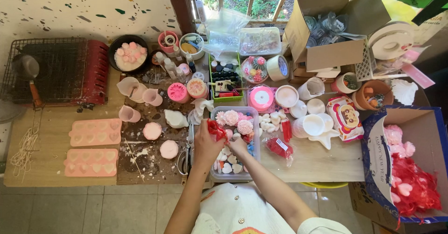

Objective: The person is shown hand-crafting or assembling small decorative items that appear to be heart-shaped scented wax melts or small candles, decorating them with small artificial flowers and packaging them.

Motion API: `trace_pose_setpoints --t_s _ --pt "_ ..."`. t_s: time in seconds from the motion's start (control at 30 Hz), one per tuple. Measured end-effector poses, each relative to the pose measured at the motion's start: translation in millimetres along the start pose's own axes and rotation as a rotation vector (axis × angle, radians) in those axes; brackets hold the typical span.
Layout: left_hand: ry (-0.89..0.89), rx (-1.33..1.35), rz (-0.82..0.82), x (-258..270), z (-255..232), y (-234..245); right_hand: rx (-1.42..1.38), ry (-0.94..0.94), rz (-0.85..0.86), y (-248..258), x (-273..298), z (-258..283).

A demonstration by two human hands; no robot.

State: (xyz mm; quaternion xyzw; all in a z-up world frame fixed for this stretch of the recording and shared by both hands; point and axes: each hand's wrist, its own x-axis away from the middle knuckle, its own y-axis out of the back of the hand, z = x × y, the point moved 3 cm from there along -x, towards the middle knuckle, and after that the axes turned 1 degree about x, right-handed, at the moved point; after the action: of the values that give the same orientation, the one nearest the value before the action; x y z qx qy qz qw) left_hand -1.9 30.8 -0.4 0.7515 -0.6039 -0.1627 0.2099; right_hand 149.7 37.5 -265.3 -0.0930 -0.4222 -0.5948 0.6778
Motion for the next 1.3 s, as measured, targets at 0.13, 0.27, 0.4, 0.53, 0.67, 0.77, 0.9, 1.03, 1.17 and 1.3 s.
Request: trace_pose_setpoints --t_s 0.13,0.27,0.4,0.53,0.67,0.77,0.9,1.03,1.17,1.3 --pt "-0.036 -0.011 0.005 4 -8 2 -0.418 -0.201 0.082 -19 -55 -63" --pt "-0.047 -0.009 0.002 4 -10 0 -0.604 -0.463 0.3 6 -39 -58" --pt "-0.056 -0.035 0.012 5 -5 -7 -0.595 -0.385 0.297 29 -29 -53" --pt "-0.059 -0.037 0.025 4 -14 -12 -0.655 -0.096 0.255 100 81 49" --pt "-0.077 -0.051 0.042 5 -34 -27 -0.851 0.198 0.156 161 143 99" --pt "-0.142 -0.065 0.061 8 -60 -37 -1.012 0.413 0.158 194 174 119" --pt "-0.279 -0.057 0.083 11 -80 -54 -1.016 0.566 0.028 217 196 114" --pt "-0.368 -0.01 0.129 13 -96 -65 -0.669 0.7 -0.152 240 232 124" --pt "-0.463 -0.001 0.278 16 -116 -70 -0.148 0.78 -0.338 266 278 153" --pt "-0.551 0.021 0.343 22 -138 -76 0.016 0.794 -0.308 287 294 162"
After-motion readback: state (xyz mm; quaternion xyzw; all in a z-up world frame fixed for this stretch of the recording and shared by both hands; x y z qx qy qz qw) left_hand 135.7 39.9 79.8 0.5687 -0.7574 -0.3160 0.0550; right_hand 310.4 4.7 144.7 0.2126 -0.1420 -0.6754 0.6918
